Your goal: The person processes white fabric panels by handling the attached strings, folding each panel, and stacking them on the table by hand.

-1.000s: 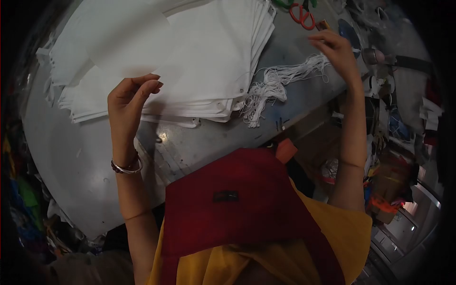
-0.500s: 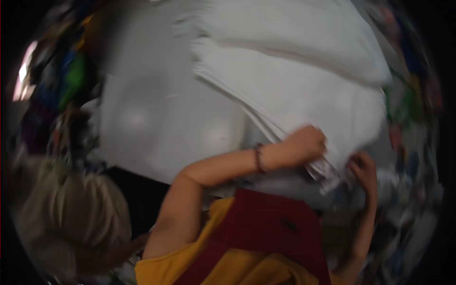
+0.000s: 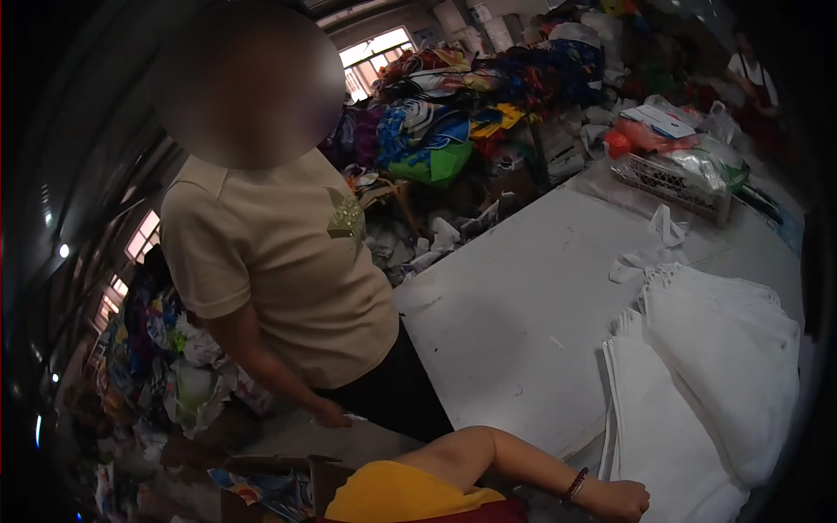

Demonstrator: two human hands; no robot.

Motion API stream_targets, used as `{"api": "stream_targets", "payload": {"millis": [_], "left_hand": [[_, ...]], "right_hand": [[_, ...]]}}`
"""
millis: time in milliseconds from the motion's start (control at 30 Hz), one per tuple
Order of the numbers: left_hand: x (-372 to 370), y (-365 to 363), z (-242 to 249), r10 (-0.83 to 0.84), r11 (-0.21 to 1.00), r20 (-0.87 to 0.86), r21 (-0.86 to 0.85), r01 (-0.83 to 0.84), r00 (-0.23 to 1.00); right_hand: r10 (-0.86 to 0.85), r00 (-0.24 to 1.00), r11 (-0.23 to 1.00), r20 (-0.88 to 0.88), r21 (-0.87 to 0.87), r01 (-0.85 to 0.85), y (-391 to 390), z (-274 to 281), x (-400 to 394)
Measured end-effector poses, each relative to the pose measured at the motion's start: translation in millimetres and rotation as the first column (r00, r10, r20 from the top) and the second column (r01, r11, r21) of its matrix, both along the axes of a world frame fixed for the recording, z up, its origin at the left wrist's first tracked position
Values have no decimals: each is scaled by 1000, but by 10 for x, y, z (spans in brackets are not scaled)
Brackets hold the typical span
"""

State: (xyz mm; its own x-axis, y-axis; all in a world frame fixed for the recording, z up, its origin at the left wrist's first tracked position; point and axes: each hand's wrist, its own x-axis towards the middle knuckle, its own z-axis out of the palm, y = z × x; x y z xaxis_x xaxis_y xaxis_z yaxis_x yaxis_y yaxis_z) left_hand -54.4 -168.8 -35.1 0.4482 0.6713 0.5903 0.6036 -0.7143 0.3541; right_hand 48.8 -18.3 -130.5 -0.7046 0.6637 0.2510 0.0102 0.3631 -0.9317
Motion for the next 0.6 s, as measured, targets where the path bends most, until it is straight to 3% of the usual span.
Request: {"api": "stream_targets", "payload": {"millis": [233,300,400,533,600], "left_hand": [[60,-4,-39,21,1000,249,11,-25,968],[-29,22,-32,-31,998,168,-51,40,985],[-100,10,58,10,995,29,-102,-7,1000],[-107,48,32,60,988,66,-146,-50,996],[-112,63,28,96,965,154,-258,-54,983]], "right_hand": [[-46,999,997,12,59,46,130,84,325],[-71,997,995,33,73,69,136,100,497],[-79,997,993,27,90,76,144,127,444],[-82,996,989,21,124,78,214,196,316],[-82,997,987,15,137,79,230,217,219]]}}
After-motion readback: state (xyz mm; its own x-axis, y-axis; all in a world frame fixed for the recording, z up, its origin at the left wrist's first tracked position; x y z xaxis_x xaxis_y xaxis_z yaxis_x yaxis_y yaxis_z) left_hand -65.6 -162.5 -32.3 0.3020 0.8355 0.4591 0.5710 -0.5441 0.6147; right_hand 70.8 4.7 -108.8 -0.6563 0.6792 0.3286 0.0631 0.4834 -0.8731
